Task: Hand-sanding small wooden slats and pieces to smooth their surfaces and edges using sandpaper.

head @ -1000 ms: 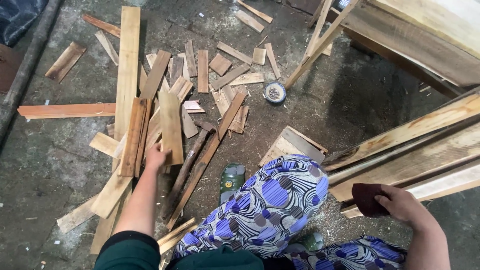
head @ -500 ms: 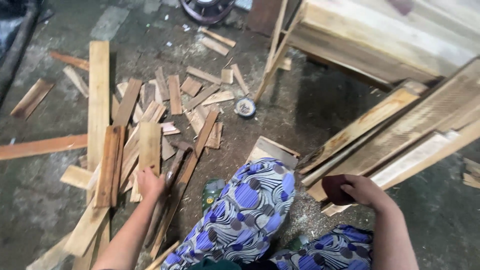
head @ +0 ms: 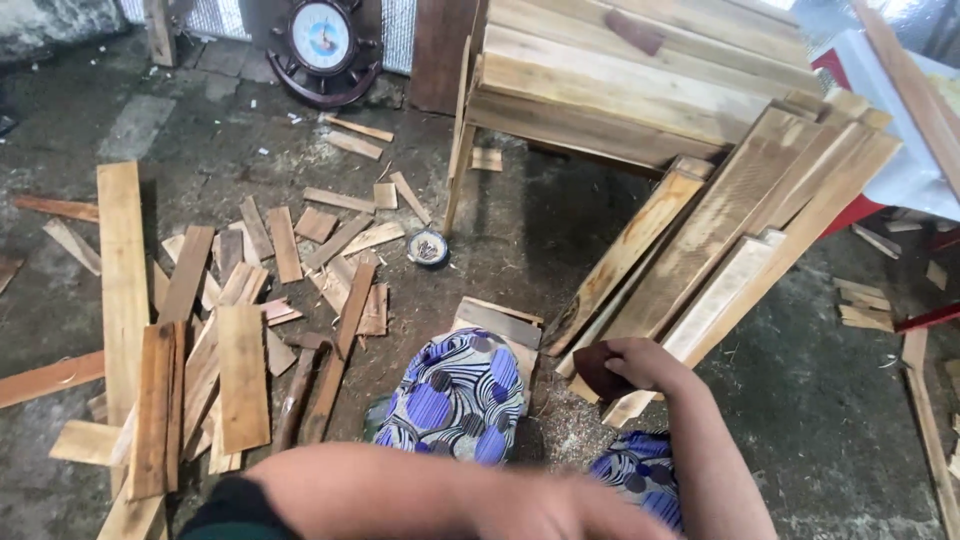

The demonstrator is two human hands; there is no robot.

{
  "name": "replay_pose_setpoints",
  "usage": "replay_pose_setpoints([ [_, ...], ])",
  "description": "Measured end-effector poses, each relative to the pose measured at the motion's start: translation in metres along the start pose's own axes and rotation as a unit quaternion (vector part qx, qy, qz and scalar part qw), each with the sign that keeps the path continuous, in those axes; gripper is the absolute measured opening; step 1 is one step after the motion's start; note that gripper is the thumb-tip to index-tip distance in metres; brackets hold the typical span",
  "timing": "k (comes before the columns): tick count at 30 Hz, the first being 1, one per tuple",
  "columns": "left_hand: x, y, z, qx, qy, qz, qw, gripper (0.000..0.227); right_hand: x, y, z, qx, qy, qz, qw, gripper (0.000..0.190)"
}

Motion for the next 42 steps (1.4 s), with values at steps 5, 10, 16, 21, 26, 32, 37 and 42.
replay_pose_setpoints([
  [5, -0.017, 0.014, -0.004, -0.077, -0.027, 0.006, 0.997, 0.043, -0.006, 0.009, 0.018, -0.005, -0.013, 0.009, 1.000, 0.030],
  [10, -0.052, 0.033, -0.013, -0.157, -0.051, -0.009, 0.986, 0.050, -0.011, 0.015, 0.038, 0.004, -0.040, 0.021, 0.999, 0.027],
  [16, -0.090, 0.052, -0.028, -0.248, -0.075, -0.022, 0.966, 0.059, 0.003, 0.016, 0.034, -0.011, -0.066, 0.030, 0.997, 0.027],
  [21, -0.104, 0.075, -0.022, -0.326, -0.089, -0.024, 0.941, 0.068, 0.013, 0.019, 0.041, -0.022, -0.088, 0.039, 0.995, 0.025],
  [26, -0.119, 0.085, -0.019, -0.402, -0.094, -0.005, 0.911, 0.076, 0.030, 0.011, 0.034, -0.047, -0.064, 0.022, 0.997, 0.025],
  [32, -0.121, 0.076, -0.013, -0.490, -0.104, 0.036, 0.865, 0.086, 0.068, -0.014, 0.001, -0.257, -0.110, 0.090, 0.956, 0.022],
  [37, -0.124, 0.033, -0.049, -0.464, -0.207, 0.037, 0.860, 0.093, 0.078, -0.026, -0.014, -0.495, -0.284, 0.193, 0.798, 0.033],
  [42, -0.122, 0.002, -0.070, -0.247, -0.292, 0.096, 0.919, 0.008, 0.074, -0.027, -0.021, -0.625, -0.291, 0.187, 0.700, 0.027],
])
Point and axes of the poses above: each hand's wrist, its own x-axis away from the middle knuckle, its own y-axis out of the palm, z = x × y, the point moved 4 cm from there along -x, towards the middle knuckle, and after that the axes turned 9 degrees about -y, right-handed, at the moved point
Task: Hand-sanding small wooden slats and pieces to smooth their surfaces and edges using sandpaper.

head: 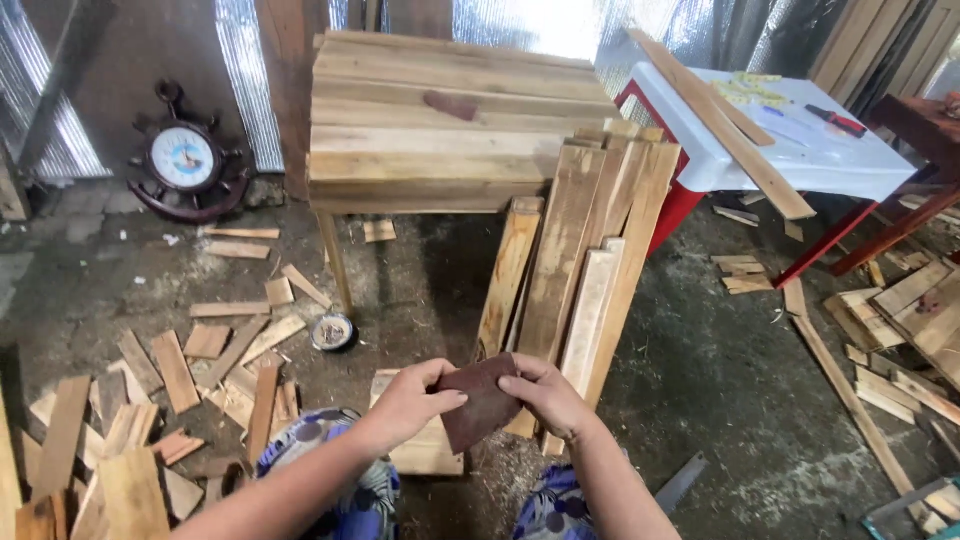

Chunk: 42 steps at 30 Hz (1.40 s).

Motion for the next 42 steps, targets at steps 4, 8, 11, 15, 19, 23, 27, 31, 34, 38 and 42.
replay_pose_setpoints([
  [4, -0.013, -0.012, 0.008, 0.032, -0.040, 0.028, 0.998, 0.007, -0.003, -0.001, 0.007, -0.017, 0.030, -0.056, 0.998, 0.051],
  [8, -0.048, -0.009, -0.005, 0.291, -0.024, -0.017, 0.956, 0.030, -0.002, -0.011, 0.036, -0.017, 0.091, -0.045, 0.995, 0.033],
  [11, -0.041, 0.007, 0.000, 0.394, -0.075, -0.098, 0.911, 0.056, -0.006, -0.009, 0.036, -0.052, 0.065, -0.020, 0.996, 0.028],
  [15, -0.035, 0.015, 0.004, 0.245, -0.144, -0.065, 0.957, 0.039, -0.008, -0.014, 0.044, -0.015, 0.095, 0.090, 0.991, 0.022],
  [19, -0.041, 0.001, 0.007, 0.078, -0.090, -0.024, 0.993, 0.043, -0.009, -0.019, 0.053, 0.118, 0.097, 0.062, 0.986, 0.020],
  [23, -0.066, -0.007, -0.013, 0.080, 0.063, 0.053, 0.993, 0.030, -0.003, -0.006, 0.033, 0.259, 0.077, 0.075, 0.960, 0.025],
  [27, -0.052, -0.004, -0.011, 0.058, 0.046, -0.006, 0.997, 0.030, -0.011, 0.015, 0.009, 0.247, 0.046, 0.026, 0.968, 0.073],
  [31, -0.060, 0.007, -0.027, 0.064, 0.065, -0.078, 0.993, 0.032, 0.004, -0.016, 0.066, 0.169, 0.018, 0.073, 0.983, 0.030],
  [34, -0.055, -0.014, -0.016, 0.100, 0.082, -0.045, 0.991, 0.028, -0.004, -0.007, 0.036, 0.180, -0.050, 0.132, 0.973, 0.016],
  [38, -0.067, -0.086, 0.030, -0.018, 0.271, 0.148, 0.951, 0.021, -0.004, -0.025, 0.047, 0.335, 0.037, 0.144, 0.930, 0.028],
  [42, -0.093, -0.145, 0.110, -0.243, 0.385, 0.405, 0.793, 0.079, -0.013, -0.006, 0.052, 0.519, 0.031, -0.024, 0.854, 0.035],
])
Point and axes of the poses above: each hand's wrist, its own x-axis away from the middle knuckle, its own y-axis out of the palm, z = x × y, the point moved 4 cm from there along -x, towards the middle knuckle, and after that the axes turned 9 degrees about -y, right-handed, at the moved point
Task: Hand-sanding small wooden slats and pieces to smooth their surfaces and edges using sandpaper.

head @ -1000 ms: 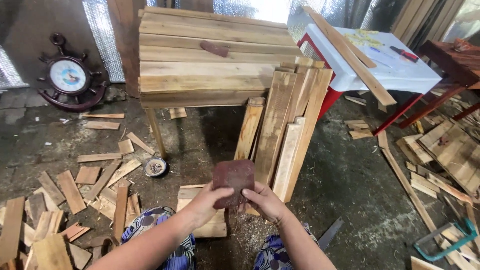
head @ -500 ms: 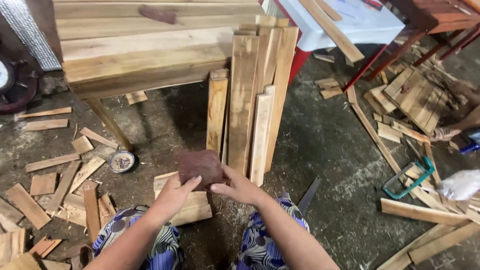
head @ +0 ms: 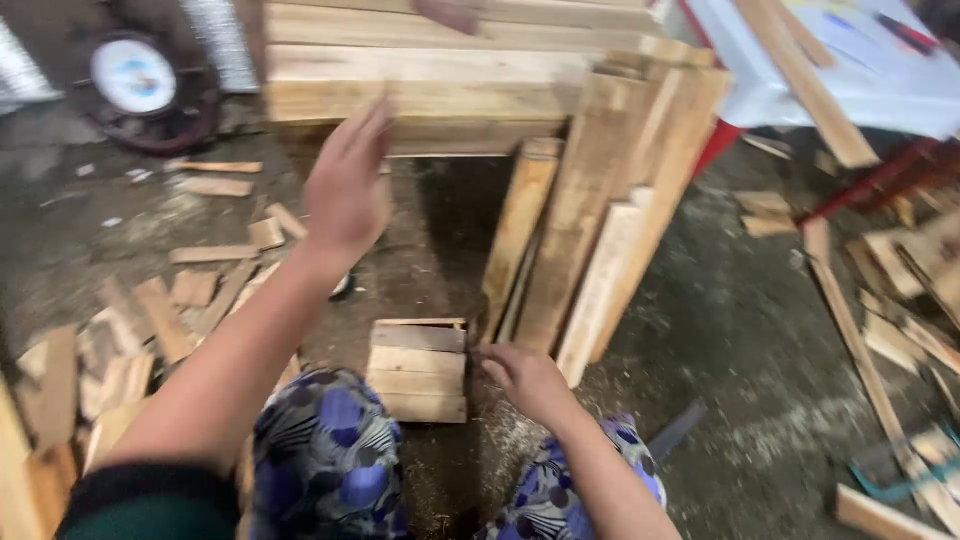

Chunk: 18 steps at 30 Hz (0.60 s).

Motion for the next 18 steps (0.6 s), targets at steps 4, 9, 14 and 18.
replay_pose_setpoints([
  [4, -0.077, 0.109, -0.040, -0.262, 0.030, 0.050, 0.963, 0.046, -0.008, 0.005, -0.005, -0.015, 0.007, -0.035, 0.999, 0.032],
  [9, -0.078, 0.172, -0.042, -0.405, 0.010, -0.093, 0.909, 0.069, -0.013, 0.015, 0.015, 0.038, 0.127, -0.146, 0.980, 0.041],
  [14, -0.074, 0.101, -0.073, -0.448, 0.019, -0.109, 0.887, 0.051, -0.008, 0.005, 0.002, 0.043, 0.148, -0.234, 0.960, 0.041],
  [18, -0.075, 0.041, -0.130, -0.593, -0.046, -0.002, 0.804, 0.008, 0.000, 0.025, 0.033, 0.042, 0.125, -0.312, 0.941, 0.051],
])
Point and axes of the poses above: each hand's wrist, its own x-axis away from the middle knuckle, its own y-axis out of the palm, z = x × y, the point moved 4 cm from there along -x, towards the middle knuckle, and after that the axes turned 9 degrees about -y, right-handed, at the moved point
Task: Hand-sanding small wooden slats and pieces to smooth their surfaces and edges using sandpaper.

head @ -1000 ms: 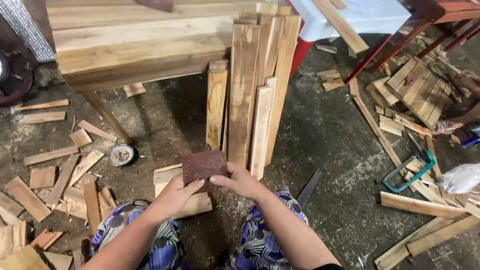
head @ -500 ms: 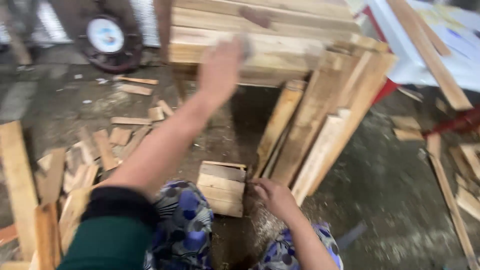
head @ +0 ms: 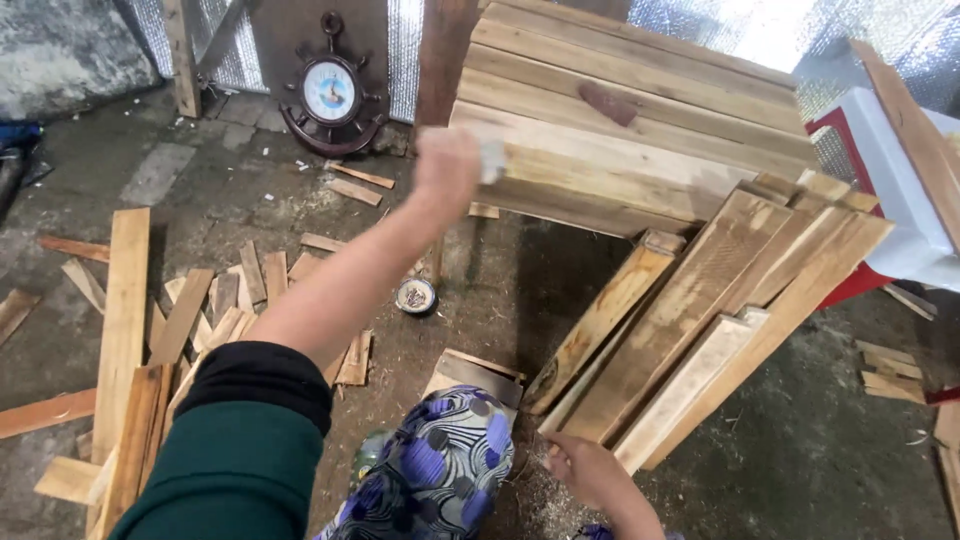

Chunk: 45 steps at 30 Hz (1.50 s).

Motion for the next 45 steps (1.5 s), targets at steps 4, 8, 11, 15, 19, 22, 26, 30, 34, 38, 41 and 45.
replay_pose_setpoints([
  [4, -0.006, -0.028, 0.018, 0.024, 0.021, -0.212, 0.977, 0.056, 0.006, -0.007, -0.007, -0.006, 0.012, -0.009, 1.000, 0.053],
  [8, -0.003, -0.021, 0.156, 0.143, 0.032, -0.104, 0.984, 0.054, -0.006, -0.002, 0.017, -0.006, 0.024, -0.020, 0.999, 0.056],
  [11, 0.007, -0.065, 0.185, 0.180, 0.077, -0.058, 0.979, 0.062, -0.015, -0.002, 0.028, -0.016, 0.030, -0.016, 0.999, 0.058],
  [15, 0.017, -0.029, 0.176, 0.224, 0.078, 0.150, 0.960, 0.035, -0.014, -0.011, 0.025, -0.025, 0.055, -0.014, 0.998, 0.059],
  [19, 0.028, -0.002, 0.058, 0.123, 0.100, 0.091, 0.983, 0.046, -0.012, -0.013, 0.018, -0.006, 0.043, -0.018, 0.999, 0.058],
  [22, 0.039, 0.021, -0.033, -0.011, 0.063, 0.018, 0.998, 0.055, -0.001, -0.021, 0.003, -0.003, 0.051, -0.036, 0.998, 0.053],
  [26, 0.086, 0.082, -0.120, 0.092, -0.037, -0.333, 0.938, 0.025, 0.004, -0.021, 0.000, -0.031, 0.063, -0.023, 0.997, 0.053],
  [30, 0.160, 0.135, -0.092, 0.112, 0.173, -0.594, 0.777, 0.052, 0.009, -0.026, -0.006, -0.032, 0.053, -0.026, 0.998, 0.053],
  [34, 0.172, 0.040, -0.012, 0.126, 0.259, -0.529, 0.798, 0.038, 0.025, -0.048, -0.037, -0.090, -0.001, 0.095, 0.991, 0.074],
  [38, 0.182, -0.087, 0.062, 0.278, 0.411, -0.474, 0.727, 0.027, 0.020, -0.059, -0.040, -0.341, -0.183, 0.223, 0.895, 0.115],
  [41, 0.203, -0.098, 0.117, 0.328, 0.488, -0.458, 0.667, 0.024, 0.014, -0.044, -0.017, -0.376, -0.159, 0.249, 0.878, 0.077],
  [45, 0.163, -0.100, 0.133, 0.444, 0.366, -0.561, 0.595, 0.045, 0.006, -0.036, -0.014, -0.006, -0.011, 0.173, 0.985, 0.042],
])
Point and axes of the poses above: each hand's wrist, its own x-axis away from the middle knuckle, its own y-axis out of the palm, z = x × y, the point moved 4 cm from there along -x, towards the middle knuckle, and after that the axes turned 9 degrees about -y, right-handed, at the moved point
